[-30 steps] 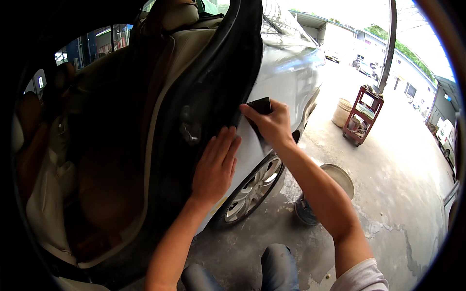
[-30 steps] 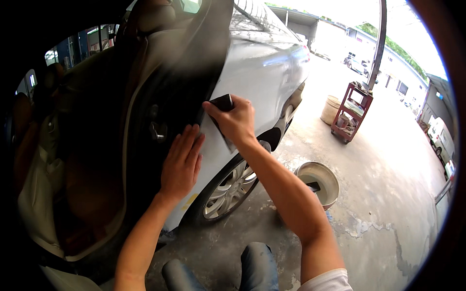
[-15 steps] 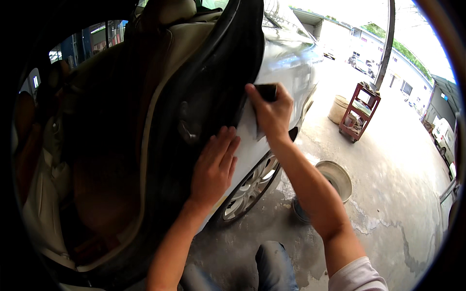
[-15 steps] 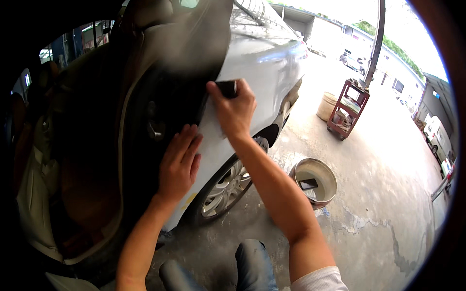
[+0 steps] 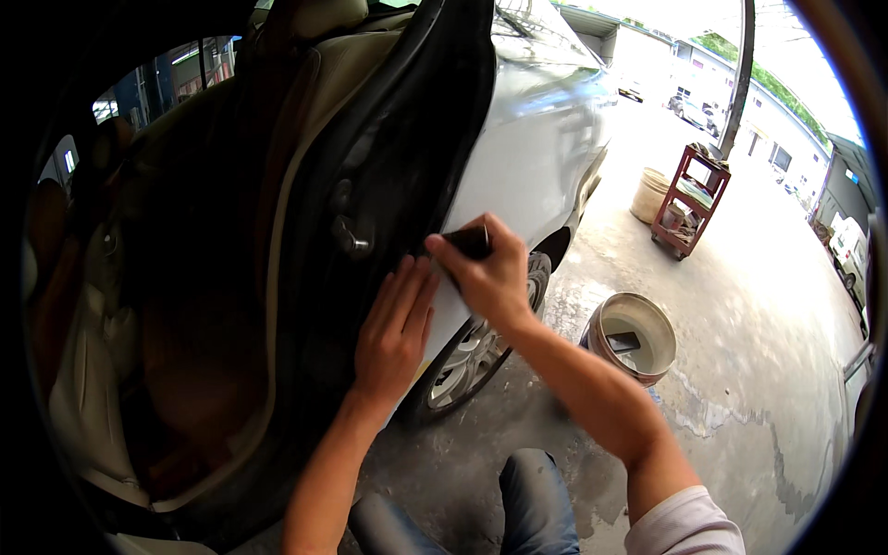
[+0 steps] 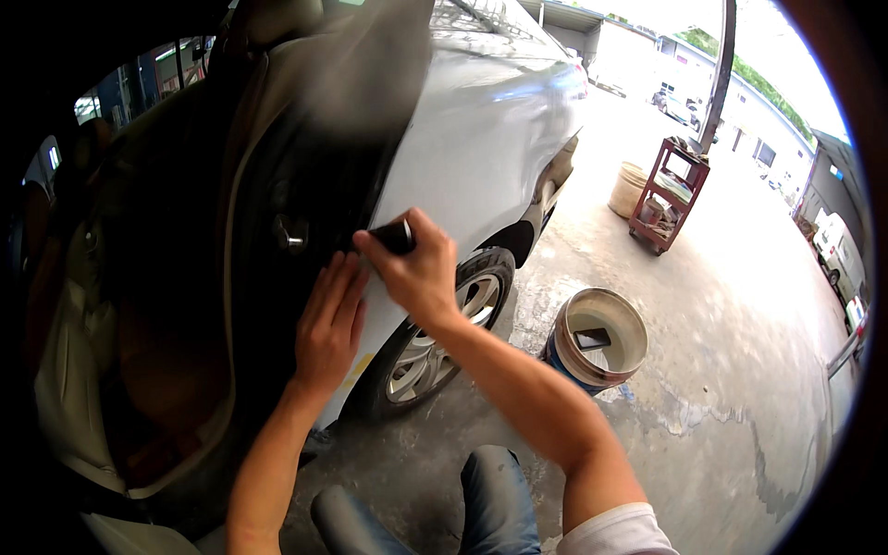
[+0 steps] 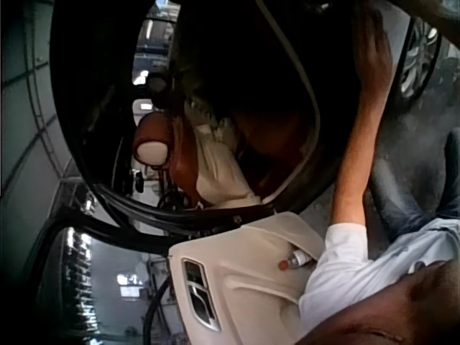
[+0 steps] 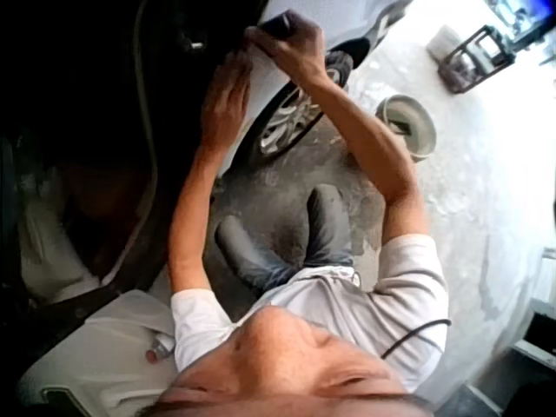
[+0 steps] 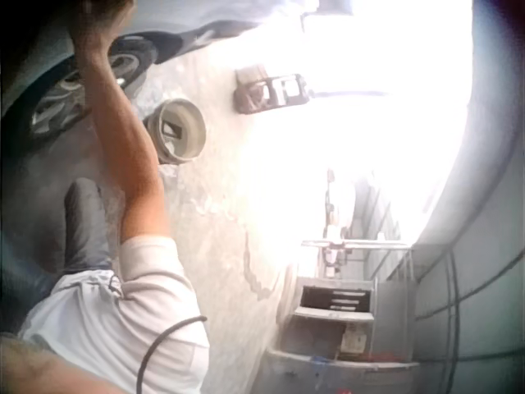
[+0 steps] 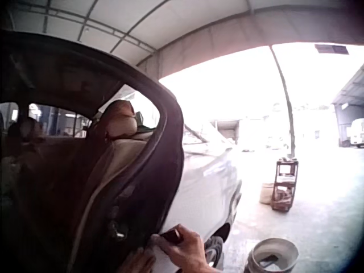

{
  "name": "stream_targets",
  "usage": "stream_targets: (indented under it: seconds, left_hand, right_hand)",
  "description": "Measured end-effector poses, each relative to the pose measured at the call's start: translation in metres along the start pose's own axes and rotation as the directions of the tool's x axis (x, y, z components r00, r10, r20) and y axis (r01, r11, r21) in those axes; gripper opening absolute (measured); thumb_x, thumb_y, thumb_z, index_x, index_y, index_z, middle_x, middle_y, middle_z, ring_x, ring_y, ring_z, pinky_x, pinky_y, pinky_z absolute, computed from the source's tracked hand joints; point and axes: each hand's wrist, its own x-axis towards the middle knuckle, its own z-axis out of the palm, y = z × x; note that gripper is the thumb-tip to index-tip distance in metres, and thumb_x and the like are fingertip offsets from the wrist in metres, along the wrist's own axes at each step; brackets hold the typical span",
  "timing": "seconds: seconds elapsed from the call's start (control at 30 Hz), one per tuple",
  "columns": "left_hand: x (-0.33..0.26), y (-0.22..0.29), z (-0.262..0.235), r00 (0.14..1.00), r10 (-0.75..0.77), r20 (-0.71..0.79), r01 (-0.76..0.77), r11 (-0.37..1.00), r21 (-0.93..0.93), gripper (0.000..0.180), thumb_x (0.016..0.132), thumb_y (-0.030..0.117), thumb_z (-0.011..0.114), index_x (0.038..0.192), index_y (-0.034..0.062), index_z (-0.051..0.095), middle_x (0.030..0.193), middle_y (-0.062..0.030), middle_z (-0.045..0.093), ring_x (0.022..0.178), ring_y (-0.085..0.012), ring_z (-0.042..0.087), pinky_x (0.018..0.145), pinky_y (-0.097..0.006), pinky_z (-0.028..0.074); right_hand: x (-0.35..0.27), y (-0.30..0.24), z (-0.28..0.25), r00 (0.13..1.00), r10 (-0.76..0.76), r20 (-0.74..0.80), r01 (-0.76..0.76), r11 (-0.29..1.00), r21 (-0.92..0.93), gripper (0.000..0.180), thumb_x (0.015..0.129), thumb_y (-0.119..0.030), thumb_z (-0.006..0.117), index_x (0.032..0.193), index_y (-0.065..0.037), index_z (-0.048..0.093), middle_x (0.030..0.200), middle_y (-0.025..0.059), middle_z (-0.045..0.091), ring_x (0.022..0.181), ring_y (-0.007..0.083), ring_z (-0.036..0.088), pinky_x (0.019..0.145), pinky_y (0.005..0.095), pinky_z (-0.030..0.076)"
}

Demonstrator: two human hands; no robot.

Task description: The person sands the rear quarter panel of a silver car using a sanding block and water. They repeatedly dip the block into a bucket of water and rub the surface of the car's bodywork, focusing on the area above the rear wheel.

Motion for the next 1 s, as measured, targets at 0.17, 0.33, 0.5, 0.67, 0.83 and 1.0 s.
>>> stream_targets:
  seconds: [0.17,0.33,0.5,0.67,0.83,1.0]
  left_hand:
    - [-0.049,-0.006,-0.016,1.0,-0.005,0.029,0.004,1.0,0.023,0.04,0.095,0.003,0.068,0.135,0.003,0.065,0.145,-0.0123,0.061,0.135,-0.0333,0.059,0.111,-0.048,0.051]
    - [-0.085,-0.003,-0.019,1.0,-0.027,-0.005,0.027,0.999,0.024,0.032,0.096,0.003,0.069,0.129,0.0027,0.07,0.14,-0.011,0.065,0.131,-0.0327,0.062,0.109,-0.048,0.053]
    - [-0.087,-0.006,-0.024,1.0,-0.022,-0.007,0.022,0.999,0.031,0.031,0.097,0.004,0.068,0.128,0.0031,0.071,0.141,-0.0107,0.065,0.133,-0.0313,0.061,0.109,-0.047,0.053]
    - [-0.091,-0.006,-0.019,0.999,-0.022,-0.024,0.023,1.0,0.021,0.03,0.098,0.004,0.068,0.128,0.0032,0.071,0.142,-0.0108,0.065,0.134,-0.0311,0.06,0.109,-0.047,0.053]
    - [-0.089,-0.007,-0.019,0.999,-0.032,0.01,0.031,0.998,0.057,0.029,0.098,0.005,0.068,0.126,0.0023,0.071,0.141,-0.0111,0.065,0.133,-0.0328,0.061,0.108,-0.048,0.053]
    - [-0.095,-0.01,-0.022,1.0,-0.014,0.017,0.014,1.0,0.01,0.028,0.098,0.002,0.066,0.126,-0.0011,0.07,0.141,-0.0148,0.064,0.133,-0.0374,0.06,0.11,-0.051,0.05]
  right_hand:
    - [0.032,-0.009,-0.001,0.996,0.057,-0.07,-0.055,0.998,0.032,0.046,0.081,-0.031,0.09,0.076,0.003,0.06,0.062,0.011,0.064,0.057,0.0108,0.053,0.054,0.035,0.046]
    - [-0.059,0.002,0.021,0.998,0.044,-0.033,-0.042,0.998,0.038,0.041,0.083,-0.028,0.09,0.083,0.001,0.061,0.065,0.0117,0.068,0.061,0.0117,0.063,0.058,0.0328,0.052]
    - [-0.029,-0.006,0.012,0.994,0.096,0.051,-0.095,0.995,-0.016,0.047,0.079,-0.033,0.091,0.074,0.001,0.059,0.061,0.0129,0.062,0.055,0.0162,0.056,0.055,0.0368,0.048]
    - [0.011,-0.003,0.017,0.976,0.046,-0.213,-0.028,0.996,0.086,0.045,0.082,-0.029,0.09,0.077,0.002,0.057,0.065,0.0135,0.065,0.057,0.0133,0.055,0.055,0.0354,0.047]
    - [-0.063,-0.006,0.019,0.995,0.049,0.089,-0.044,0.998,-0.051,0.035,0.08,-0.024,0.092,0.082,-0.002,0.065,0.063,0.0072,0.064,0.062,0.0068,0.058,0.057,0.0297,0.049]
    - [0.035,-0.014,0.0,0.995,0.023,-0.098,-0.026,0.999,-0.031,0.043,0.08,-0.032,0.089,0.077,-0.001,0.061,0.06,0.0128,0.061,0.053,0.0225,0.058,0.056,0.0381,0.047]
